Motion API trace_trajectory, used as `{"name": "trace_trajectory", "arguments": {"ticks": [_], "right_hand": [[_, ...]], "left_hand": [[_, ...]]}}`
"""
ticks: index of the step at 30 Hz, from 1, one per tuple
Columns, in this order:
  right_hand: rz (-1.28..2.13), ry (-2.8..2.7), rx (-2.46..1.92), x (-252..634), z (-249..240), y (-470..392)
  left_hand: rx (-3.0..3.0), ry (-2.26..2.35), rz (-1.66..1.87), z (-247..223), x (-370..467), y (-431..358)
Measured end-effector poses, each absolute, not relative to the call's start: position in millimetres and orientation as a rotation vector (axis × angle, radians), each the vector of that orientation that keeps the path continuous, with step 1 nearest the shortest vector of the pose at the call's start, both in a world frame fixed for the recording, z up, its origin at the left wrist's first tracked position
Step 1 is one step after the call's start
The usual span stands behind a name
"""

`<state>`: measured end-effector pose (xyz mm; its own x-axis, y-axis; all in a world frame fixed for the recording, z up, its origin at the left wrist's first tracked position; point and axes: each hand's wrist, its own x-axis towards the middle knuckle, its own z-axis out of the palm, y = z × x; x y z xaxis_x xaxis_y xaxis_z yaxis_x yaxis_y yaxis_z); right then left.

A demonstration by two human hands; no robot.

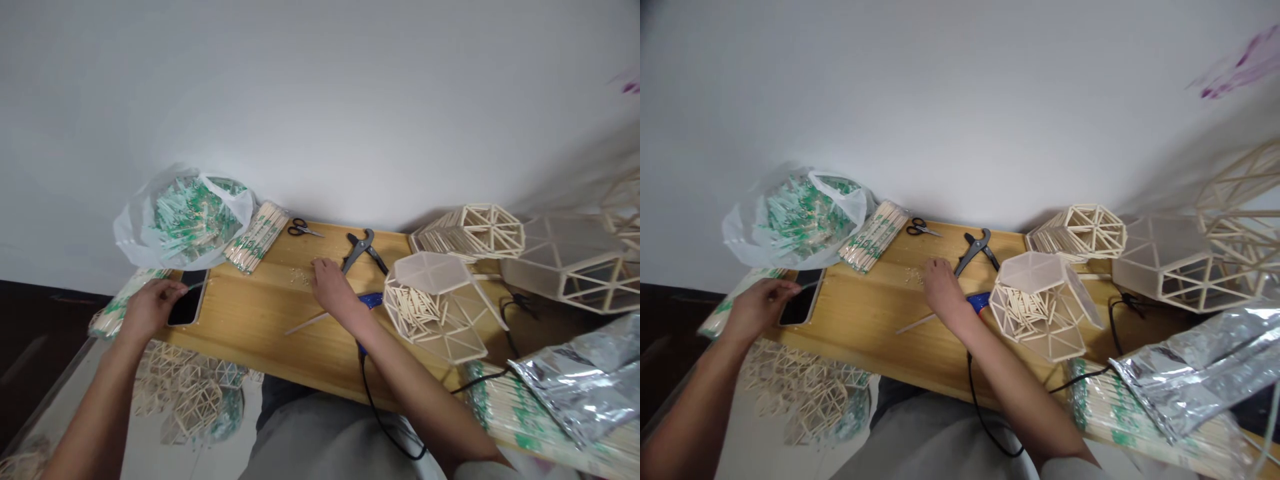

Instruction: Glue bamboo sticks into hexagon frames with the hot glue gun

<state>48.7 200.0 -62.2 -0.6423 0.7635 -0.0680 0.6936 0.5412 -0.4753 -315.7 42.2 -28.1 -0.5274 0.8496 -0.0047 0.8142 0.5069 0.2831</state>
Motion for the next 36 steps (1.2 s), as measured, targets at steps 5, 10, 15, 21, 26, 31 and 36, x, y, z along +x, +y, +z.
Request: {"name": "trace_trajectory", "arguments": {"ticks": [5, 10, 15, 21, 26, 31, 36], "right_hand": [[0.764, -2.630, -1.154, 40.5, -71.4, 198.3], [0.859, -2.639, -1.003, 24.7, -83.1, 182.8], [0.935, -2.577, -0.862, 25.5, -87.5, 181.5], [0.886, -2.374, -1.051, 48.3, -84.3, 196.4], [0.872, -2.238, -1.096, 67.5, -80.2, 183.8], [0.982, -2.051, -1.093, 81.3, -77.4, 166.1], [1.026, -1.986, -1.050, 93.4, -66.5, 147.3]], "left_hand": [[1.519, 2.521, 0.532, 15.8, -291.2, 48.6], [1.442, 2.998, 0.723, 55.1, -305.3, 109.6], [1.865, 2.845, 0.677, 58.9, -316.7, 146.9], [2.038, 2.472, 0.855, 1.9, -236.1, 113.8], [1.894, 2.257, 0.583, -71.6, -163.3, 91.4], [1.749, 2.227, 0.627, -94.7, -140.1, 103.6], [1.763, 2.076, 0.680, -90.8, -133.5, 128.4]]}}
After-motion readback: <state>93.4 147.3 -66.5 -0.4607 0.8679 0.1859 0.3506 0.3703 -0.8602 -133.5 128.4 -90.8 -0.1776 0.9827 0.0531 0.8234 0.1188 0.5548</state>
